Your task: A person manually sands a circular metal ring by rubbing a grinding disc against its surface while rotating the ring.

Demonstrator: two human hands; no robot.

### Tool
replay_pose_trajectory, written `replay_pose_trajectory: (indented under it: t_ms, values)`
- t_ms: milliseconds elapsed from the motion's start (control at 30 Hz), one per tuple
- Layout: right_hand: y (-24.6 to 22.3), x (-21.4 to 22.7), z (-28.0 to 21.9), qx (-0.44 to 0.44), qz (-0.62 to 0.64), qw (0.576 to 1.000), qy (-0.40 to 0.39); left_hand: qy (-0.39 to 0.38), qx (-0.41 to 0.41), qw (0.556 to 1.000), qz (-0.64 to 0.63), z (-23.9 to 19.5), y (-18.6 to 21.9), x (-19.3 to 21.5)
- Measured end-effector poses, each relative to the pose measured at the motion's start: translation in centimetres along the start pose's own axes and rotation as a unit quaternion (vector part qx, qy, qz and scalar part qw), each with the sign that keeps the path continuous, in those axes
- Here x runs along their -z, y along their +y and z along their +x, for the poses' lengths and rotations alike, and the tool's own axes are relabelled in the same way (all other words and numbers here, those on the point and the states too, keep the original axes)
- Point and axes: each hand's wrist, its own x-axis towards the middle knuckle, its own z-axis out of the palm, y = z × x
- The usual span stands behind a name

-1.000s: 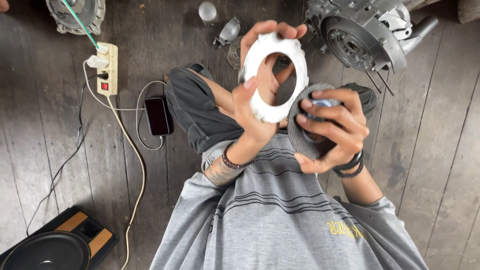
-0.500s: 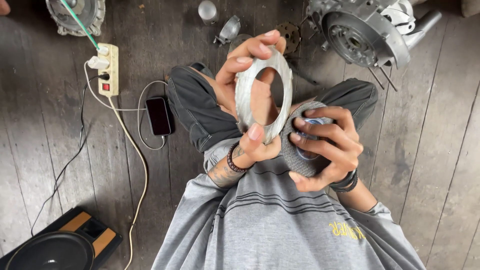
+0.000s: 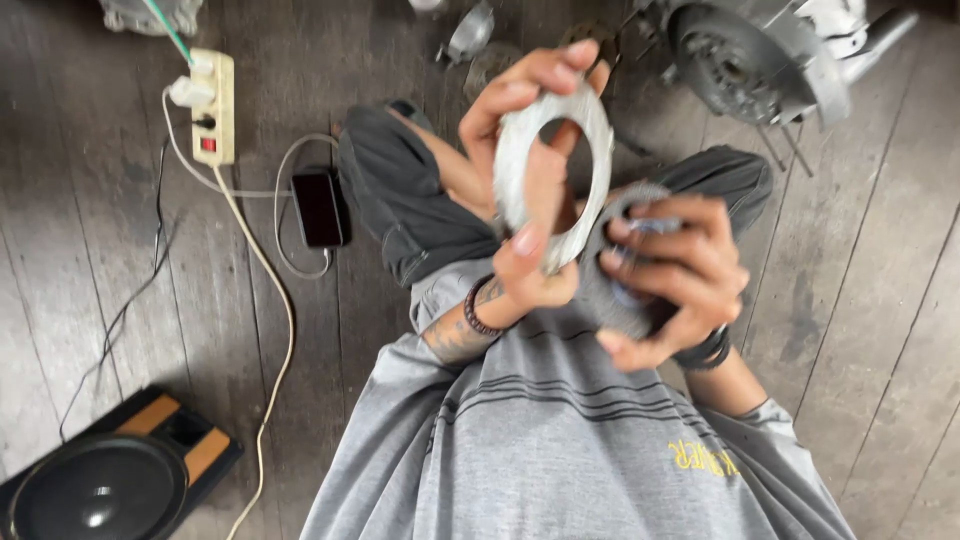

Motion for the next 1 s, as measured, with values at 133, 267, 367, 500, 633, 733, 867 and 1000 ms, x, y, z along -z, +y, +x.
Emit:
replay_pose_trajectory:
  t_ms: [133, 267, 367, 500, 633, 733, 867, 1000]
  values:
    - [0.6, -1.0, 0.7, -0.039, -0.009, 0.999, 0.02, 0.119, 0.113, 0.698, -0.697, 9.9, 3.3, -3.8]
    - [0.5, -1.7, 0.9, -0.029, 0.005, 1.0, 0.009, 0.098, 0.103, 0.897, -0.418, 9.5, 4.6, -2.3]
    - [0.6, -2.2, 1.1, -0.016, -0.007, 1.0, 0.011, 0.098, 0.22, 0.697, -0.675, 14.6, 7.0, 0.0]
    - [0.7, -2.6, 0.0, -0.012, 0.006, 1.0, -0.008, 0.088, 0.219, 0.72, -0.652, 14.5, 5.6, 0.0]
    - [1.4, -2.9, 1.0, -0.014, -0.015, 1.0, 0.007, 0.12, 0.069, 0.977, -0.162, 1.9, 0.6, -5.0]
    - [1.2, -3.3, 0.2, -0.005, -0.012, 1.0, -0.011, 0.286, 0.05, 0.935, -0.204, 2.9, 1.3, -6.4]
    - [2.0, -3.6, 0.2, 0.027, -0.019, 0.999, -0.007, 0.221, 0.091, 0.929, -0.282, 0.5, 0.9, -7.9]
    - [1.2, -3.4, -0.6, -0.003, -0.019, 0.999, -0.031, 0.134, 0.133, 0.906, -0.378, -1.3, 0.0, -8.1]
